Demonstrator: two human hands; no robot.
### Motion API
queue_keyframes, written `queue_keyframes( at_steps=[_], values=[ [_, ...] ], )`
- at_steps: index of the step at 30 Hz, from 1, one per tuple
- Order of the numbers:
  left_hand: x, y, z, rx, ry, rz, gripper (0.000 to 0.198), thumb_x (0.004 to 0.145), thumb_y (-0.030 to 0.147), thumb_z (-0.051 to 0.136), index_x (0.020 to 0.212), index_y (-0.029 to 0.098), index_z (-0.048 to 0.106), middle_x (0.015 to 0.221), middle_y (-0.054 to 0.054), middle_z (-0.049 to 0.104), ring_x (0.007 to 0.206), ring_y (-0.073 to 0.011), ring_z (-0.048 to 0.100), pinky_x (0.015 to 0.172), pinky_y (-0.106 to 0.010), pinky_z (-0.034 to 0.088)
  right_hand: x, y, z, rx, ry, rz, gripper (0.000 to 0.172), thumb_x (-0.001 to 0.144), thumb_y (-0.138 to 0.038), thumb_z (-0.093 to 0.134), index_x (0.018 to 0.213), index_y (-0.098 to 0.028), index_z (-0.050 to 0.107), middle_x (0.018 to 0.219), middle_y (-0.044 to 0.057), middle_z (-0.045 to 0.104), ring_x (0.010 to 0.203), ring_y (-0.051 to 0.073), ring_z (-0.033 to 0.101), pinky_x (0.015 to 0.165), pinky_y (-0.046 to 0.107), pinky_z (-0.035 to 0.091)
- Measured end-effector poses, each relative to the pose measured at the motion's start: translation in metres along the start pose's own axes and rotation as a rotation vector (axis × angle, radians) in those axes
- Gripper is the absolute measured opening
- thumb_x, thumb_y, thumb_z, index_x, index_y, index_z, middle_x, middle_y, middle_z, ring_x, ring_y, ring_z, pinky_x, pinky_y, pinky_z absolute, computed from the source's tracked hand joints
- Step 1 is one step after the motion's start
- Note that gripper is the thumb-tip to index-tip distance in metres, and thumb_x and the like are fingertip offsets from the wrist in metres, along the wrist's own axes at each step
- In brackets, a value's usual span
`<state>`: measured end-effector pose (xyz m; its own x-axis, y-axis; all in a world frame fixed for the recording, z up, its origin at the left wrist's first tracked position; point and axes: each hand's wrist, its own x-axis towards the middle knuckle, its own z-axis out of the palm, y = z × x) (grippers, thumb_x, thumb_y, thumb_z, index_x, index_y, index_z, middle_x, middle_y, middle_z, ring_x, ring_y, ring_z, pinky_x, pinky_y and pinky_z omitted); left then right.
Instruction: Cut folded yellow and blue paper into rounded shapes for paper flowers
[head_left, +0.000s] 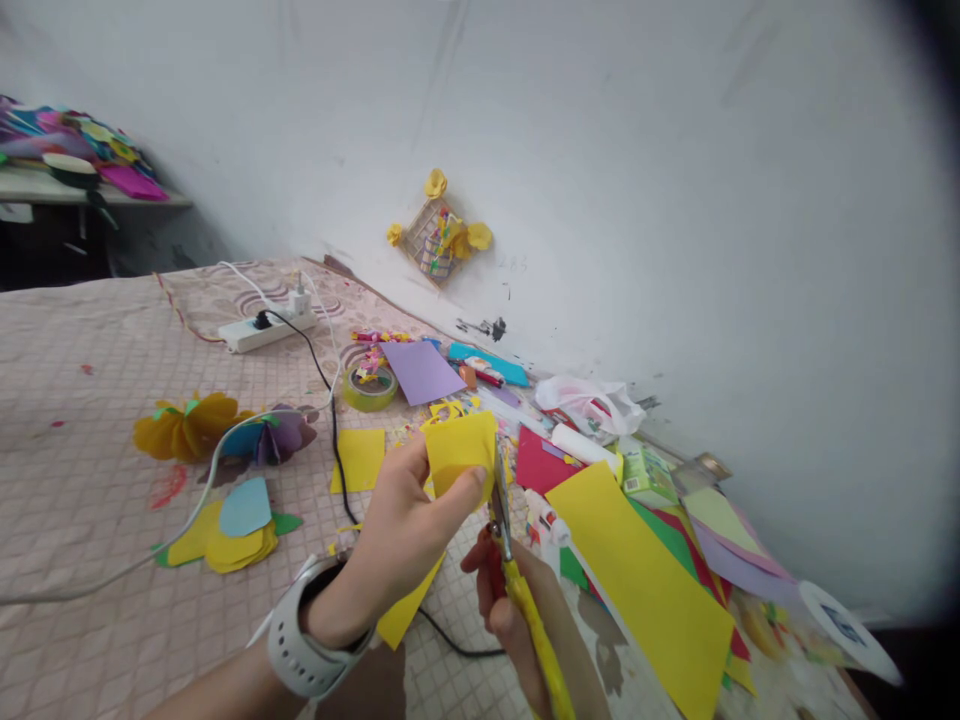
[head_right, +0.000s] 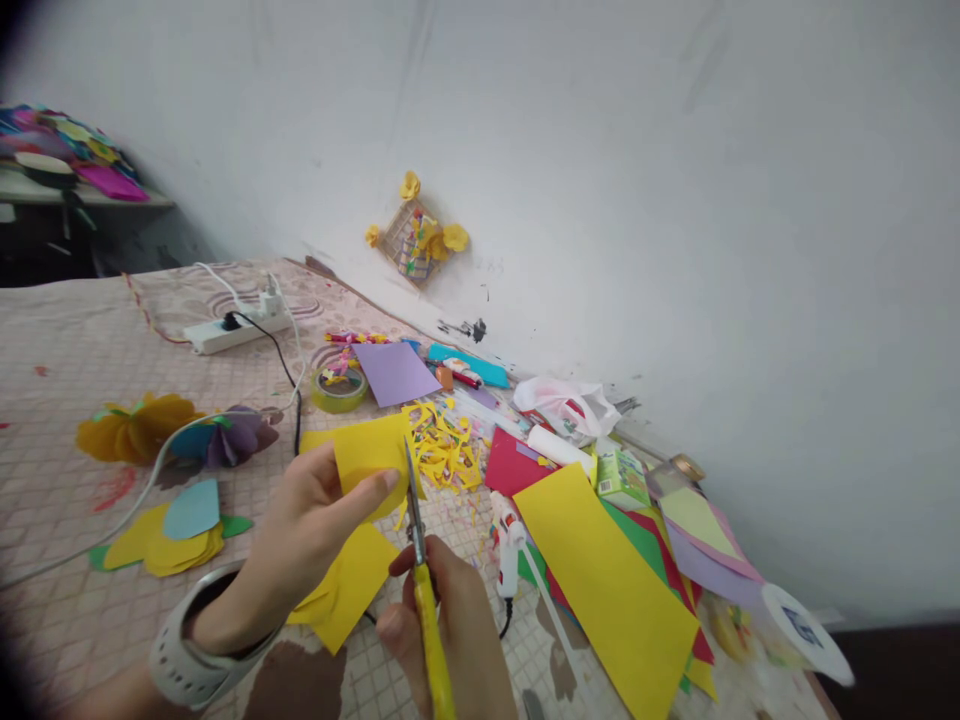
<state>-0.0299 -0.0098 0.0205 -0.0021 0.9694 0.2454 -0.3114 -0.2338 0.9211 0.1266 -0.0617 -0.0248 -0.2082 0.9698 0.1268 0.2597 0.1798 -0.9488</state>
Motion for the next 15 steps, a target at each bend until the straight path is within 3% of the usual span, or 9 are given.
queue_keyframes(
  at_steps=[15],
  values=[
    [0.001, 0.005, 0.002, 0.003, 0.016, 0.008, 0.006, 0.079, 0.022, 0.063, 0.078, 0.016, 0.065, 0.078, -0.002, 0.066, 0.067, -0.0142, 0.057, 0.061, -0.024, 0.046, 0.002, -0.020, 0.006, 0.052, 0.004, 0.136, 0.057, 0.075, -0.078, 0.052, 0.084, -0.022, 0.053, 0.059, -0.007, 0.029, 0.052, 0.011, 0.026, 0.048, 0.025, 0.018]
  ],
)
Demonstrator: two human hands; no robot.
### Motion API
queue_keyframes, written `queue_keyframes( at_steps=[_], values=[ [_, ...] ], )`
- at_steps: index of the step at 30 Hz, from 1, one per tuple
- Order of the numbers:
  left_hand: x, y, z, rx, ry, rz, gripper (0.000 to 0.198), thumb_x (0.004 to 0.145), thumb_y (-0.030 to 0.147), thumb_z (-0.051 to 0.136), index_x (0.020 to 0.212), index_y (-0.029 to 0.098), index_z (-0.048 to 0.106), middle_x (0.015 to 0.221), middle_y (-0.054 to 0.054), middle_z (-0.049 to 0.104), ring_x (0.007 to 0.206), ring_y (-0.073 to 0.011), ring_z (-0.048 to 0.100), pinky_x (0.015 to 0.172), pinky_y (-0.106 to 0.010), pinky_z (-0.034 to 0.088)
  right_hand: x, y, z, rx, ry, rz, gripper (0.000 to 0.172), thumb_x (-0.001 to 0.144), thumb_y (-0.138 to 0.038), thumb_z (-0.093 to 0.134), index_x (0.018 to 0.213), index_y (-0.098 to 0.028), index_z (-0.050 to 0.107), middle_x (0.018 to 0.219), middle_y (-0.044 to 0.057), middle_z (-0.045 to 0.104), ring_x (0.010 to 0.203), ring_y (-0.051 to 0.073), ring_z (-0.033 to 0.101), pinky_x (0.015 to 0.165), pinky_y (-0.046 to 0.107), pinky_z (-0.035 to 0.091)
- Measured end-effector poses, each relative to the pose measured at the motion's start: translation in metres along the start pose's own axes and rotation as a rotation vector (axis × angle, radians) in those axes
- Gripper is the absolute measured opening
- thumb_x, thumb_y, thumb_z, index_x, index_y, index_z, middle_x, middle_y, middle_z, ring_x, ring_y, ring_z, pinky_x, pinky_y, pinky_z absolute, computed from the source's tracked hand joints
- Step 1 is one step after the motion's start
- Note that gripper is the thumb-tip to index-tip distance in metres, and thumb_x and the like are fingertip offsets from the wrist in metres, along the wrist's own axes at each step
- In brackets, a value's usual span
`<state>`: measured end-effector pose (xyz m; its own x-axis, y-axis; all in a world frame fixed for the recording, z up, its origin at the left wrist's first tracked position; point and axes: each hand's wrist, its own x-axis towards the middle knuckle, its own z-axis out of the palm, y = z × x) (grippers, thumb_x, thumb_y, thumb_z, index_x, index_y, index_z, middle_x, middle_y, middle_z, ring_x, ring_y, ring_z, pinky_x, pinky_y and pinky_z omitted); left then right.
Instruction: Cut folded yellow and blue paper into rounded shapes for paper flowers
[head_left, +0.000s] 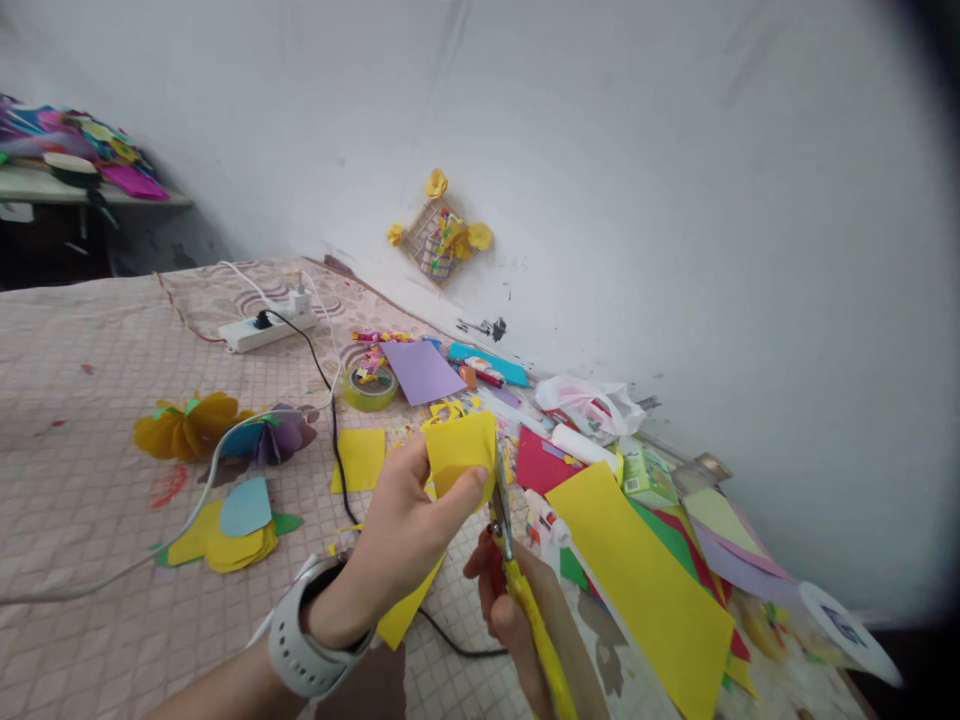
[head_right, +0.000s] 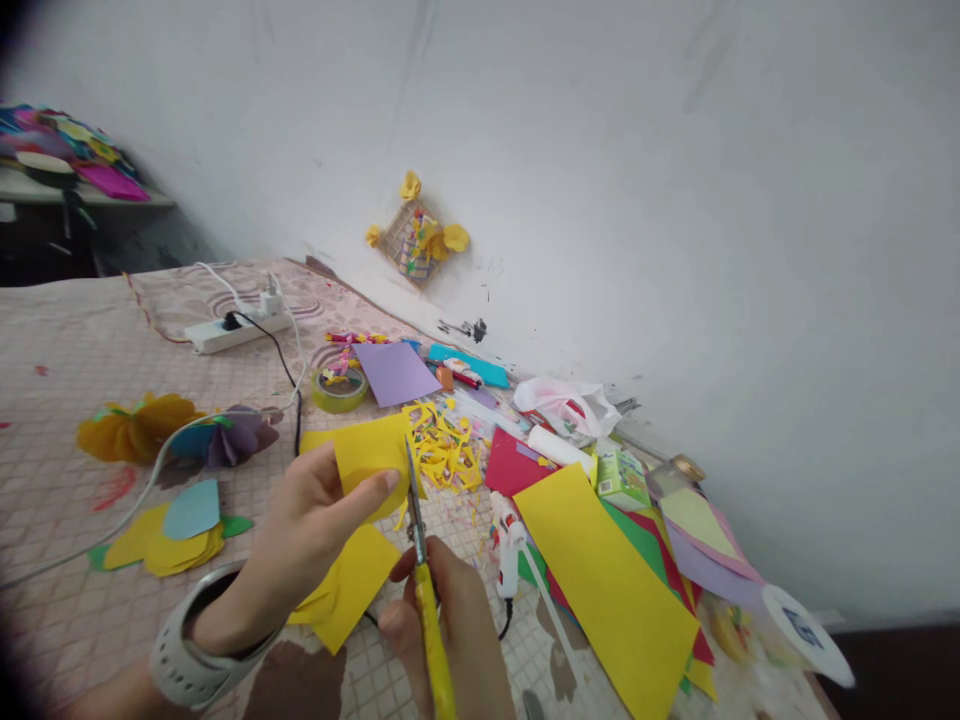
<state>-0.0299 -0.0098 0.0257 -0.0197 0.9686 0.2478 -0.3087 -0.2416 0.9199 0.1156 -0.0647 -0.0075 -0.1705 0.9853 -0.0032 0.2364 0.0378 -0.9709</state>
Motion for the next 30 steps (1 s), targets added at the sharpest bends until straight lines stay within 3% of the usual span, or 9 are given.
queue_keyframes(
  at_steps=[13, 18, 22, 26, 30],
  values=[
    [0.000, -0.004, -0.002, 0.019, -0.013, 0.003, 0.009, 0.081, 0.024, 0.063, 0.078, 0.016, 0.064, 0.077, -0.002, 0.064, 0.068, -0.0145, 0.056, 0.062, -0.024, 0.046, -0.001, 0.011, -0.002, -0.046, 0.028, -0.094, 0.054, 0.081, -0.075, 0.049, 0.084, -0.022, 0.058, 0.059, -0.004, 0.042, 0.052, 0.013, 0.038, 0.047, 0.025, 0.031],
    [-0.001, -0.004, -0.002, 0.006, -0.010, 0.013, 0.009, 0.081, 0.025, 0.064, 0.077, 0.017, 0.064, 0.074, -0.001, 0.063, 0.065, -0.0132, 0.055, 0.061, -0.023, 0.045, -0.002, 0.016, -0.001, -0.047, 0.043, -0.093, 0.059, 0.081, -0.077, 0.046, 0.096, -0.022, 0.063, 0.059, -0.004, 0.040, 0.052, 0.013, 0.038, 0.049, 0.025, 0.037],
    [-0.001, -0.003, -0.002, -0.006, 0.001, 0.009, 0.007, 0.080, 0.023, 0.064, 0.077, 0.017, 0.066, 0.074, -0.001, 0.064, 0.066, -0.0137, 0.055, 0.061, -0.023, 0.045, 0.001, 0.016, -0.003, -0.078, 0.027, -0.102, 0.060, 0.080, -0.079, 0.045, 0.087, -0.021, 0.060, 0.061, -0.002, 0.044, 0.053, 0.013, 0.039, 0.048, 0.025, 0.032],
    [-0.001, -0.002, -0.001, -0.002, 0.018, 0.005, 0.007, 0.079, 0.023, 0.064, 0.077, 0.017, 0.067, 0.073, -0.001, 0.065, 0.065, -0.0147, 0.056, 0.060, -0.024, 0.046, 0.003, 0.010, -0.004, -0.044, -0.035, -0.063, 0.062, 0.077, -0.081, 0.046, 0.081, -0.020, 0.054, 0.058, -0.005, 0.039, 0.048, 0.010, 0.034, 0.045, 0.024, 0.022],
    [-0.001, 0.000, 0.000, 0.003, 0.023, 0.027, 0.006, 0.078, 0.022, 0.064, 0.077, 0.017, 0.067, 0.075, -0.002, 0.066, 0.067, -0.0156, 0.058, 0.062, -0.025, 0.047, 0.002, 0.002, -0.001, -0.023, -0.001, -0.030, 0.060, 0.076, -0.080, 0.049, 0.081, -0.020, 0.052, 0.059, -0.006, 0.036, 0.048, 0.009, 0.031, 0.045, 0.023, 0.021]
  ],
)
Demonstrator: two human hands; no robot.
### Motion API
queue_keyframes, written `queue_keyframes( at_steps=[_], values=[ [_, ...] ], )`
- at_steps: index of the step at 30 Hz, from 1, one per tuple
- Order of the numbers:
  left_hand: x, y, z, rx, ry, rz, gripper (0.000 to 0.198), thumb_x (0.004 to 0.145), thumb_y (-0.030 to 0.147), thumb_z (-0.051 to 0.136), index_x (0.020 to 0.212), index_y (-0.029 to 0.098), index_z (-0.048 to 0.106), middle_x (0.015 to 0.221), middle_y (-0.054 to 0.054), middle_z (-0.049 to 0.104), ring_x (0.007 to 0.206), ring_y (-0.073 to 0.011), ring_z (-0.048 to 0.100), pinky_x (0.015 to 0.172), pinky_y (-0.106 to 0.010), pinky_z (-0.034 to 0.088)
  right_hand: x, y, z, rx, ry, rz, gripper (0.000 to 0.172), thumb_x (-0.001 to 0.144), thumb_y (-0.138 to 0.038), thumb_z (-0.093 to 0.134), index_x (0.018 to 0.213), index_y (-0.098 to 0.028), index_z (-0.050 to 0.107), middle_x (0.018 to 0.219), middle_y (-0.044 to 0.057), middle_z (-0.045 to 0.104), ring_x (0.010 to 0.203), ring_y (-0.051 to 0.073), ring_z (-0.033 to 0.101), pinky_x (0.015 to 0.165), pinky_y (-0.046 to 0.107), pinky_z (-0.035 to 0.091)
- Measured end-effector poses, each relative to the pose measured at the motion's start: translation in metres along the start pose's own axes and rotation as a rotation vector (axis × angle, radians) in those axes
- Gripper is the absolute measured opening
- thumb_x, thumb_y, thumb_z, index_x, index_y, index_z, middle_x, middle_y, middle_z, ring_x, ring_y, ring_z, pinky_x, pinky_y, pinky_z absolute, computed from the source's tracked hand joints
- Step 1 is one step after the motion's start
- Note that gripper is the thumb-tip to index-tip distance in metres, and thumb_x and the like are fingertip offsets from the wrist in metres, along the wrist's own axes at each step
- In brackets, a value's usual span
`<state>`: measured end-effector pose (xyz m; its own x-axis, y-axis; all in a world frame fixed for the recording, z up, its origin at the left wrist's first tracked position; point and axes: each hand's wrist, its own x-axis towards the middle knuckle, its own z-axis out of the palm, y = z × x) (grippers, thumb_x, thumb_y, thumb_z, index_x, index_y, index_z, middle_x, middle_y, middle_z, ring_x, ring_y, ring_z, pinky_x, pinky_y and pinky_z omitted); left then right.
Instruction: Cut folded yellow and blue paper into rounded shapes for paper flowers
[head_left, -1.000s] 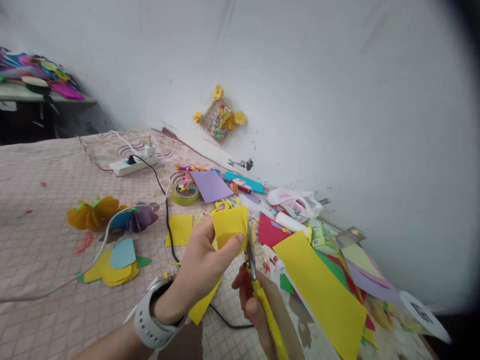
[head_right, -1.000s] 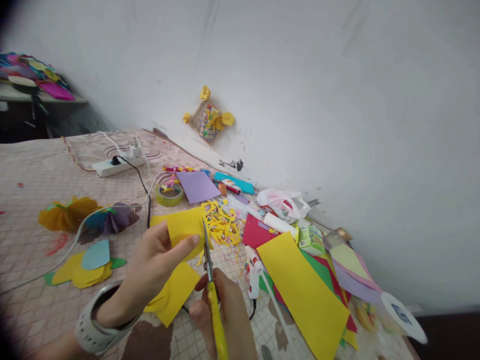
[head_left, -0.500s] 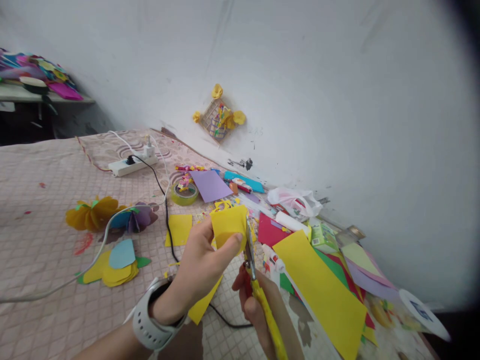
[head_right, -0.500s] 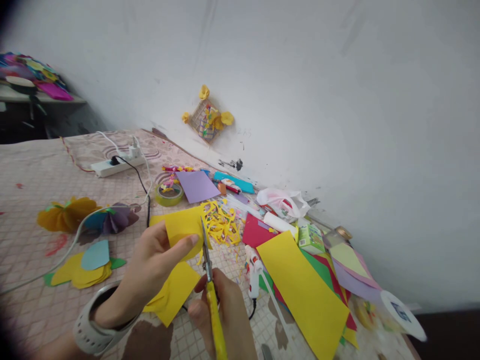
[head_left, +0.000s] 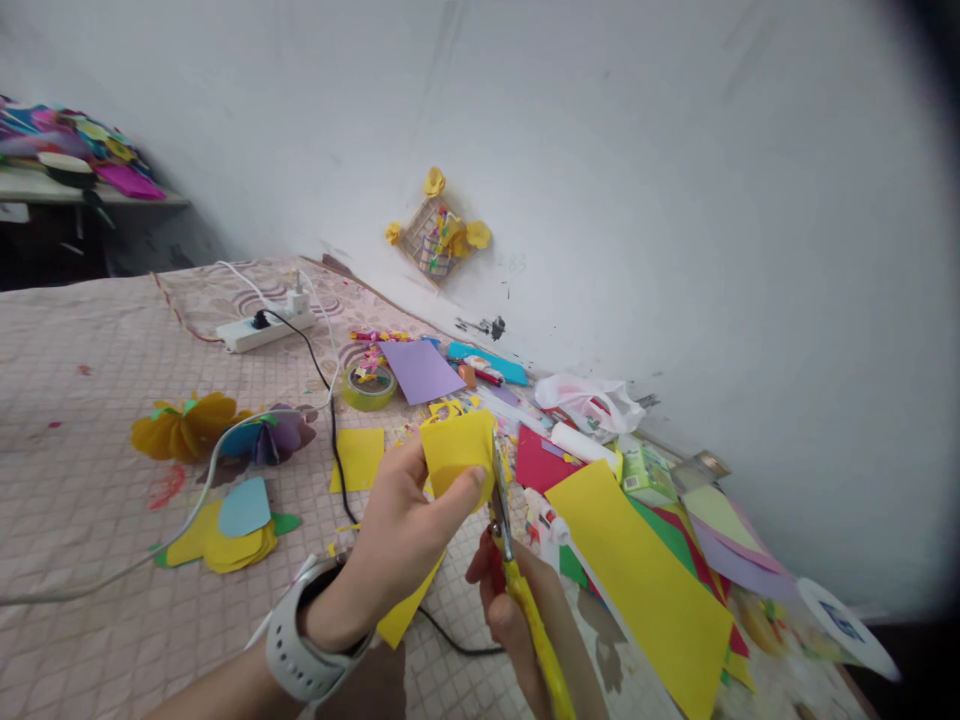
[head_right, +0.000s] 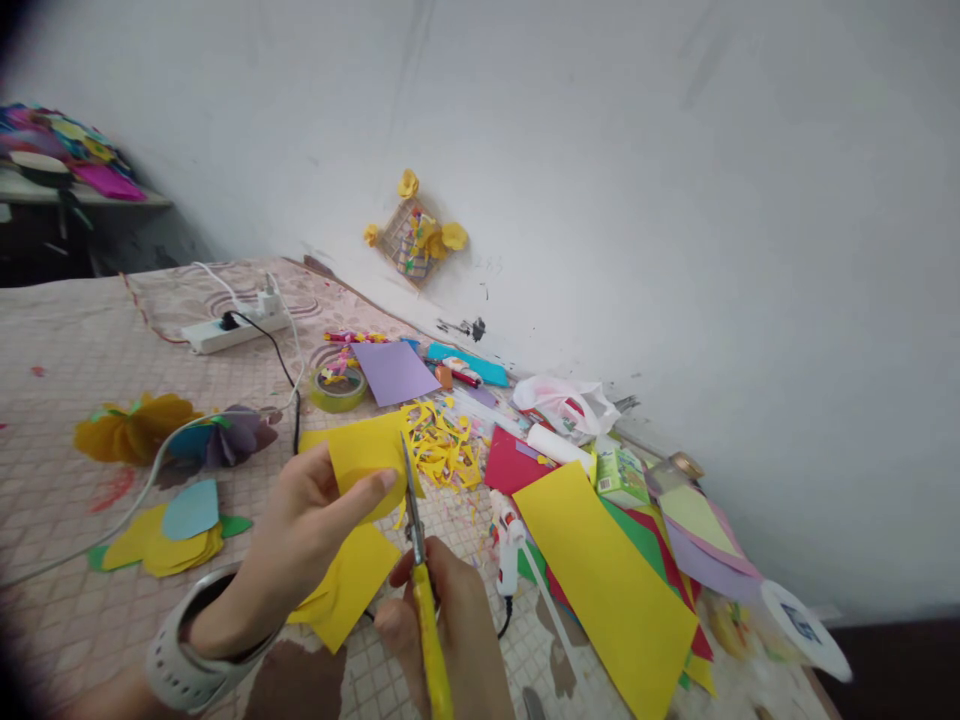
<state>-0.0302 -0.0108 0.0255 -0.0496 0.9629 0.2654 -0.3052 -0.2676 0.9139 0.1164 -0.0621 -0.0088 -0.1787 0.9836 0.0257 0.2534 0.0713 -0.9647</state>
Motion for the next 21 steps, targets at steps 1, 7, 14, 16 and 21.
queue_keyframes(
  at_steps=[1, 7, 14, 16, 21],
  values=[
    [0.000, 0.000, 0.000, 0.001, -0.001, 0.009, 0.005, 0.078, 0.021, 0.064, 0.077, 0.017, 0.067, 0.076, -0.002, 0.067, 0.068, -0.0158, 0.058, 0.063, -0.025, 0.048, 0.000, -0.001, 0.000, 0.000, -0.001, 0.009, 0.060, 0.076, -0.080, 0.049, 0.081, -0.020, 0.052, 0.059, -0.006, 0.035, 0.048, 0.009, 0.030, 0.045, 0.023, 0.021],
    [-0.002, -0.002, 0.001, -0.009, -0.006, -0.005, 0.004, 0.079, 0.021, 0.064, 0.078, 0.017, 0.066, 0.078, -0.002, 0.066, 0.068, -0.0146, 0.057, 0.064, -0.024, 0.047, -0.004, -0.004, 0.000, -0.063, 0.038, -0.018, 0.057, 0.079, -0.075, 0.050, 0.082, -0.019, 0.055, 0.060, -0.005, 0.038, 0.050, 0.010, 0.033, 0.046, 0.024, 0.024],
    [0.000, -0.005, -0.003, -0.012, -0.027, -0.034, 0.009, 0.081, 0.025, 0.064, 0.082, 0.017, 0.066, 0.081, -0.003, 0.066, 0.071, -0.0156, 0.058, 0.064, -0.025, 0.047, 0.000, 0.006, -0.007, -0.123, -0.020, -0.048, 0.052, 0.081, -0.071, 0.051, 0.080, -0.020, 0.052, 0.058, -0.005, 0.039, 0.050, 0.010, 0.032, 0.045, 0.023, 0.024],
    [0.000, -0.005, -0.003, -0.018, -0.026, -0.034, 0.008, 0.081, 0.025, 0.064, 0.083, 0.017, 0.066, 0.084, -0.003, 0.066, 0.071, -0.0152, 0.058, 0.065, -0.025, 0.047, 0.002, 0.009, -0.008, -0.115, -0.065, -0.062, 0.050, 0.083, -0.070, 0.049, 0.080, -0.020, 0.050, 0.058, -0.005, 0.040, 0.049, 0.010, 0.033, 0.044, 0.022, 0.024],
    [0.002, -0.007, -0.003, -0.040, -0.036, -0.039, 0.009, 0.081, 0.025, 0.064, 0.084, 0.016, 0.066, 0.085, -0.003, 0.066, 0.073, -0.0147, 0.058, 0.065, -0.024, 0.046, 0.004, 0.006, -0.009, -0.116, -0.053, -0.021, 0.048, 0.081, -0.069, 0.053, 0.078, -0.021, 0.049, 0.057, -0.005, 0.042, 0.047, 0.010, 0.033, 0.043, 0.022, 0.024]
  ],
)
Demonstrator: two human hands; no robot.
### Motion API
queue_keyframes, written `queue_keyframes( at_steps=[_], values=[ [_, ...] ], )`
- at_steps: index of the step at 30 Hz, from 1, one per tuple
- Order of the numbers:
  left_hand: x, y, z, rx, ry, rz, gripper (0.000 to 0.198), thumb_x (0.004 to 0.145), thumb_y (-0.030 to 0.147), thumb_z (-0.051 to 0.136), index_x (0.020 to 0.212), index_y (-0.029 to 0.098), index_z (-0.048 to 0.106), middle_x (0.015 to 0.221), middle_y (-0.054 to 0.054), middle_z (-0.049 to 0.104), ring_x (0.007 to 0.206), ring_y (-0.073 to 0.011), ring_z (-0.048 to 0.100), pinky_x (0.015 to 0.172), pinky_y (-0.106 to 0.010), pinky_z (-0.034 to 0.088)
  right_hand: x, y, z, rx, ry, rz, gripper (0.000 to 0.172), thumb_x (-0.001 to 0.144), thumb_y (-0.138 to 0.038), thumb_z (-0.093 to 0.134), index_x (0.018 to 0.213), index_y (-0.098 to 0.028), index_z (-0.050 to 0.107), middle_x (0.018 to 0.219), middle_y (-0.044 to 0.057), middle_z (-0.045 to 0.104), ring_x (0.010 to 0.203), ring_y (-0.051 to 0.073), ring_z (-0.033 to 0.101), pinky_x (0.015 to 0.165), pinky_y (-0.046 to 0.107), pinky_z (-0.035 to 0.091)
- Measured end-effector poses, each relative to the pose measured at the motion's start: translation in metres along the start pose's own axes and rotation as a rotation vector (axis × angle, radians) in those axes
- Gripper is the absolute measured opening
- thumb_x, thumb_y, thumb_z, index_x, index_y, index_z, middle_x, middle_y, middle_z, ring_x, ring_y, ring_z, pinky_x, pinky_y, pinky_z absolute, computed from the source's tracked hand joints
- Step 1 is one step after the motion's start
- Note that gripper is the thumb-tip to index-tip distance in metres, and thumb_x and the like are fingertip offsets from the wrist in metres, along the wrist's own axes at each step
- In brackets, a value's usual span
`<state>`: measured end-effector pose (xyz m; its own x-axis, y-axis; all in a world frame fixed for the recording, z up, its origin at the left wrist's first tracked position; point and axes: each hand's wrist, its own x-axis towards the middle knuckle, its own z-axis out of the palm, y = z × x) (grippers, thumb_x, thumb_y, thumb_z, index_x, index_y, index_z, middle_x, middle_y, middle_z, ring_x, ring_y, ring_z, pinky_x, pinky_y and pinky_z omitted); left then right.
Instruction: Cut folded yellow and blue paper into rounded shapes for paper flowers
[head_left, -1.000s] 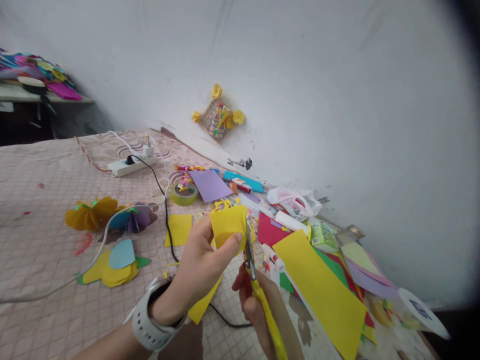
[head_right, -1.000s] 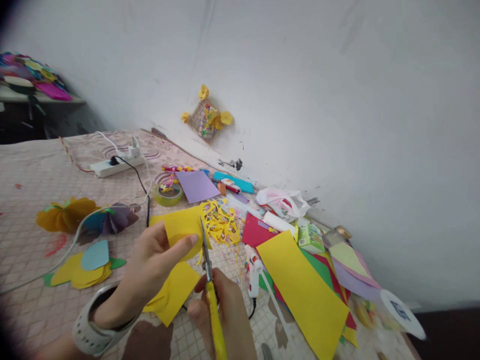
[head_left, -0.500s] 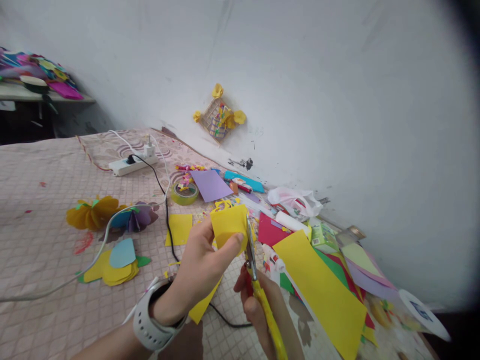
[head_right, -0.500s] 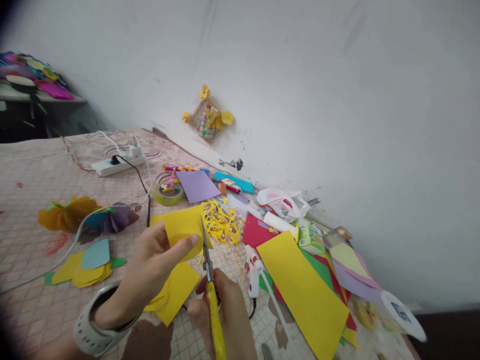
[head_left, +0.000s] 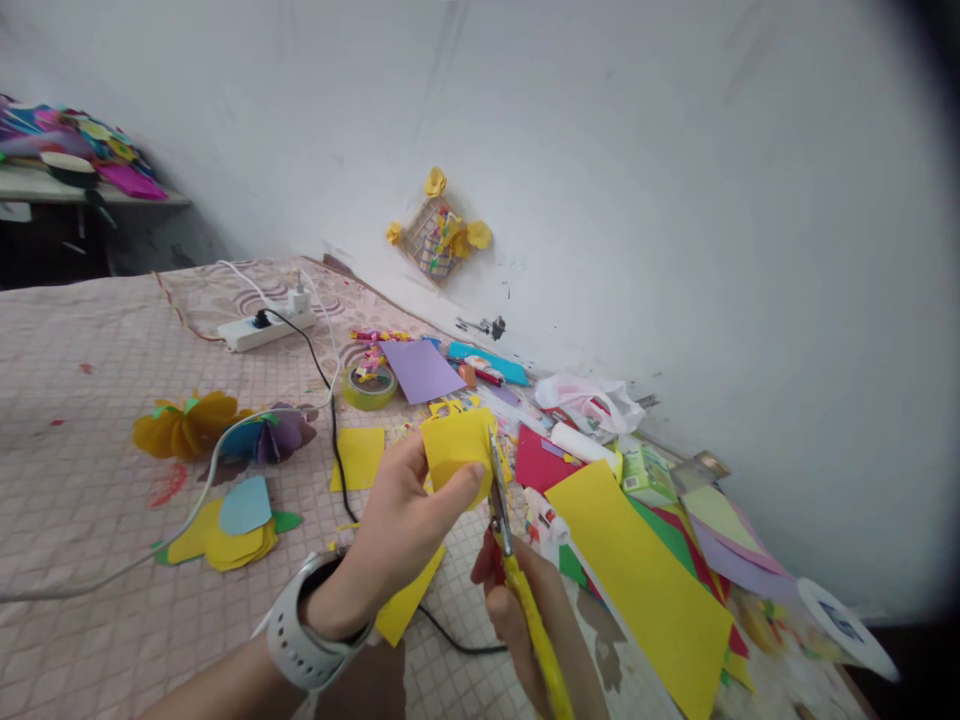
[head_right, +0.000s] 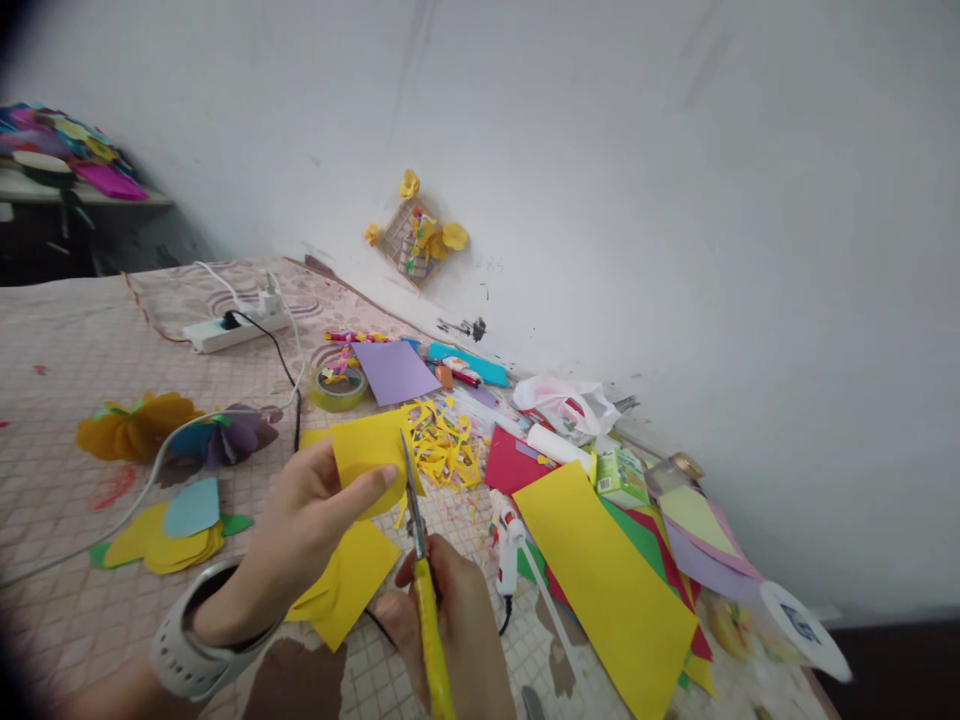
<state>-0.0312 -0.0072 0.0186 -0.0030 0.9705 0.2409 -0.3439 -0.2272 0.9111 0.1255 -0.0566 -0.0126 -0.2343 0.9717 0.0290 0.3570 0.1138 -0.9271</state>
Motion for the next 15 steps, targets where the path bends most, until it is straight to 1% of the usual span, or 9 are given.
queue_keyframes(
  at_steps=[4, 8, 12, 15],
  values=[
    [0.002, -0.001, 0.000, -0.052, -0.021, -0.030, 0.010, 0.080, 0.026, 0.065, 0.081, 0.016, 0.064, 0.078, -0.001, 0.063, 0.068, -0.0126, 0.055, 0.062, -0.023, 0.045, 0.001, -0.001, 0.000, 0.026, -0.021, -0.010, 0.051, 0.080, -0.071, 0.053, 0.078, -0.020, 0.049, 0.058, -0.005, 0.040, 0.049, 0.009, 0.030, 0.044, 0.022, 0.022],
    [0.004, 0.004, -0.003, -0.091, -0.070, -0.075, 0.009, 0.078, 0.024, 0.066, 0.080, 0.015, 0.063, 0.076, -0.001, 0.063, 0.065, -0.0116, 0.055, 0.059, -0.022, 0.044, -0.001, 0.006, 0.000, 0.154, -0.043, -0.005, 0.056, 0.077, -0.075, 0.054, 0.085, -0.020, 0.055, 0.058, -0.007, 0.032, 0.050, 0.010, 0.026, 0.046, 0.024, 0.020],
    [0.007, 0.011, -0.006, -0.072, -0.155, -0.112, 0.006, 0.076, 0.021, 0.064, 0.076, 0.015, 0.062, 0.070, 0.001, 0.062, 0.057, -0.0094, 0.051, 0.052, -0.020, 0.039, -0.004, 0.012, 0.000, 0.229, -0.082, 0.021, 0.059, 0.072, -0.076, 0.059, 0.093, -0.022, 0.060, 0.060, -0.006, 0.036, 0.050, 0.011, 0.027, 0.045, 0.025, 0.020],
    [0.009, 0.013, -0.008, -0.041, -0.217, -0.108, 0.004, 0.074, 0.018, 0.063, 0.073, 0.015, 0.061, 0.064, 0.003, 0.058, 0.054, -0.0079, 0.047, 0.050, -0.019, 0.036, -0.005, 0.007, 0.000, 0.264, -0.097, 0.040, 0.058, 0.071, -0.078, 0.060, 0.095, -0.025, 0.059, 0.060, -0.006, 0.036, 0.050, 0.011, 0.027, 0.046, 0.026, 0.019]
  ],
)
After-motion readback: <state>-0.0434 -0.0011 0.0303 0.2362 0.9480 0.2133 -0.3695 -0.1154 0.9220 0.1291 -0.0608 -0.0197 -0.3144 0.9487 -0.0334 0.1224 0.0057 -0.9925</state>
